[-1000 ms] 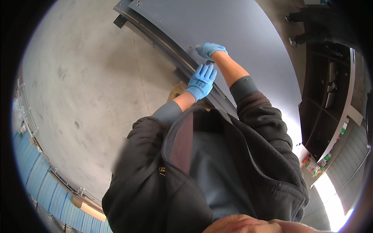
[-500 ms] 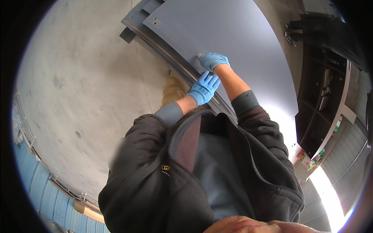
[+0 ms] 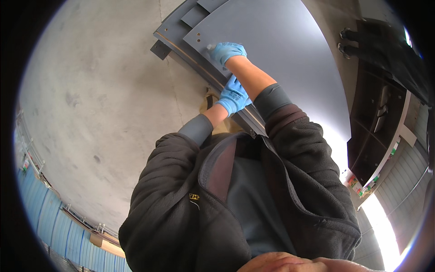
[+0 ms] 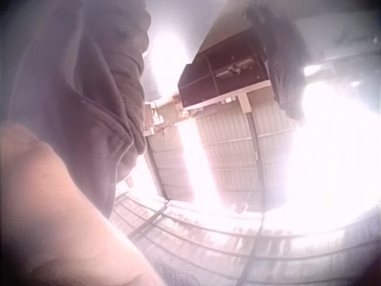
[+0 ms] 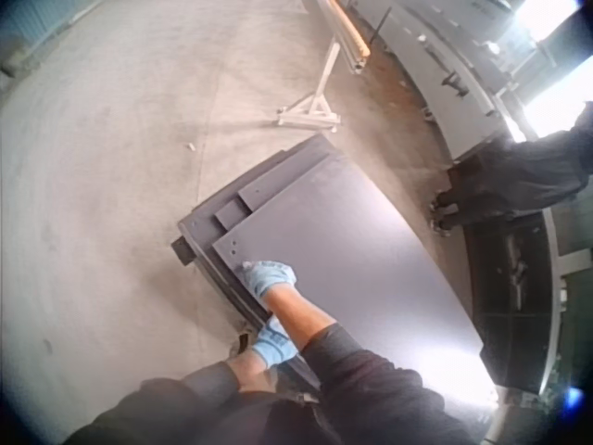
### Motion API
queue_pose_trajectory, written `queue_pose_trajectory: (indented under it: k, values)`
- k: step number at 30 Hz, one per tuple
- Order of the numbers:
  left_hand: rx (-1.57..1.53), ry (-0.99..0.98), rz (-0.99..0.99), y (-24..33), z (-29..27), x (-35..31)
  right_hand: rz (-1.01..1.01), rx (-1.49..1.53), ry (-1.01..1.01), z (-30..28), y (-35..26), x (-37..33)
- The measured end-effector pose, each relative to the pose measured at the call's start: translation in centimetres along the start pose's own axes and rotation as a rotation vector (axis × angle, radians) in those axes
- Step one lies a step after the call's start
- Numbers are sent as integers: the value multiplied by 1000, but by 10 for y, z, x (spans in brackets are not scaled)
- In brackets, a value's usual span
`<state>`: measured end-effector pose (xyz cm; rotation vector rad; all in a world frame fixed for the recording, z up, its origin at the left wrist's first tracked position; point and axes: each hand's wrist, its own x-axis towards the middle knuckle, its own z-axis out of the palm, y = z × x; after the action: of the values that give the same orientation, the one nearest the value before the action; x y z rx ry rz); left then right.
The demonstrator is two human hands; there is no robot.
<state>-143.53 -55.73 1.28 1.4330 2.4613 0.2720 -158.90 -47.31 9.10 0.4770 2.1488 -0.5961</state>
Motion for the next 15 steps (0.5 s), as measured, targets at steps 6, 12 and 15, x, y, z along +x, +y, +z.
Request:
queue_pose_trajectory:
  k: [6, 12, 15]
  values:
    - [-58, 182, -71, -80, -22, 17, -22, -67, 58, -38, 32, 32]
    - [-205, 410, -785, -227, -47, 5, 318, 241, 280, -149, 132, 68]
    - [-176, 459, -1095, -267, -41, -6, 501, 247, 391, -176, 140, 59]
